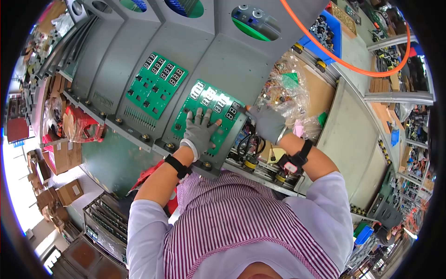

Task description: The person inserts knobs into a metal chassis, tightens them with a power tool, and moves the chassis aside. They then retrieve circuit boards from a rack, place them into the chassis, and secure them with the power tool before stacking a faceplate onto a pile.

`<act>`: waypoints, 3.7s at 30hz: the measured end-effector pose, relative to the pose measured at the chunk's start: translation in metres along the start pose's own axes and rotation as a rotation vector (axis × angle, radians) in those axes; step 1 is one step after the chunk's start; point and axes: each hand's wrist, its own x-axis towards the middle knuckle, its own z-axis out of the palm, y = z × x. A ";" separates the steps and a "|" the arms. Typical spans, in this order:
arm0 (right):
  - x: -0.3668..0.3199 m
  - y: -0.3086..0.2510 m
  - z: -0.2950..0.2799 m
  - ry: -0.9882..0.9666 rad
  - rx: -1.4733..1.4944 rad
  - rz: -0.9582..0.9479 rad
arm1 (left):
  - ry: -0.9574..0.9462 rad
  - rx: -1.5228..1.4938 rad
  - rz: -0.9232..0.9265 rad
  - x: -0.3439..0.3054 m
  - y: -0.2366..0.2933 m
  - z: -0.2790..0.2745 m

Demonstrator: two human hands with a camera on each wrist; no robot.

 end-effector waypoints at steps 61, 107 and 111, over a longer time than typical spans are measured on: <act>0.023 -0.097 -0.053 0.030 -0.045 -0.413 | -0.152 -0.073 0.050 0.002 -0.007 -0.012; 0.125 -0.108 -0.071 0.070 0.101 -0.085 | 0.375 -0.275 0.261 -0.010 -0.061 0.016; 0.160 -0.103 -0.062 0.094 0.138 0.006 | 0.501 -0.243 -0.118 -0.022 -0.144 0.000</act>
